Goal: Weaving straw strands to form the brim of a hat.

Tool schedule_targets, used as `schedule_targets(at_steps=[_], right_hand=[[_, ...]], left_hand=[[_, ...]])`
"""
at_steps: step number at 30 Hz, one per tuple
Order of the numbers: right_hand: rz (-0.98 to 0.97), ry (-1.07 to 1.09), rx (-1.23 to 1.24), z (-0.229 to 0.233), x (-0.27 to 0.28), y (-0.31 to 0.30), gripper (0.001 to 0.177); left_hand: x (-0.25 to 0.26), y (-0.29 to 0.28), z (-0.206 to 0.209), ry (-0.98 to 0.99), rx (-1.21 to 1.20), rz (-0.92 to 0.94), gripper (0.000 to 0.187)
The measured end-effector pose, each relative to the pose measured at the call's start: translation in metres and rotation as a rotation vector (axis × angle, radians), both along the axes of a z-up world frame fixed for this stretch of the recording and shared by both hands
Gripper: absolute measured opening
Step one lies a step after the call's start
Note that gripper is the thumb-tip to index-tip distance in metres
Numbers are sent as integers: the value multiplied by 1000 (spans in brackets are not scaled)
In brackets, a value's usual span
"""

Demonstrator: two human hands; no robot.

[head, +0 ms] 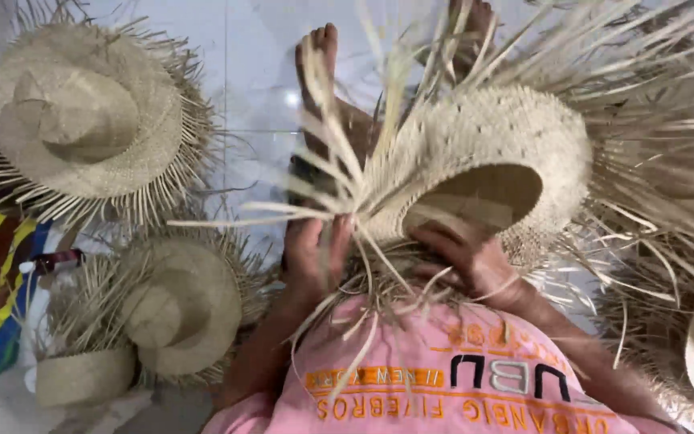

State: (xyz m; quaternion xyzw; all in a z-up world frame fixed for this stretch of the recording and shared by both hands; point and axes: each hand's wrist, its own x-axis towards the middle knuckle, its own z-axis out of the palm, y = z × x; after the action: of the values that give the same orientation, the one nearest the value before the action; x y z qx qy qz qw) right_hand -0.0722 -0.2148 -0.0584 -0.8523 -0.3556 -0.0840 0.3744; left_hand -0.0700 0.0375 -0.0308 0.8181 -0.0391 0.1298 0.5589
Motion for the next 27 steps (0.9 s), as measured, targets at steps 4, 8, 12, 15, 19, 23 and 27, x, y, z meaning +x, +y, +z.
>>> schedule_targets(at_steps=[4,8,12,15,19,23,27], right_hand=[[-134,172,158,31,23,-30,49],[-200,12,226,121,17,-68,25],[254,189,325,113,23,-14,23],[432,422,403,88,40,48,25],[521,454,377,42,39,72,17],[497,546,433,45,37,58,14],[286,470,535,34,38,42,15]], left_hand=[[40,-21,15,-219,13,106,15],[33,-17,10,-122,55,-16,15],[21,-9,2,128,-112,10,17],[25,-8,-17,106,-218,-12,14],[33,4,-24,19,-304,-62,6],[23,-6,-23,34,-303,-49,17],[15,-21,-25,39,-419,68,21]])
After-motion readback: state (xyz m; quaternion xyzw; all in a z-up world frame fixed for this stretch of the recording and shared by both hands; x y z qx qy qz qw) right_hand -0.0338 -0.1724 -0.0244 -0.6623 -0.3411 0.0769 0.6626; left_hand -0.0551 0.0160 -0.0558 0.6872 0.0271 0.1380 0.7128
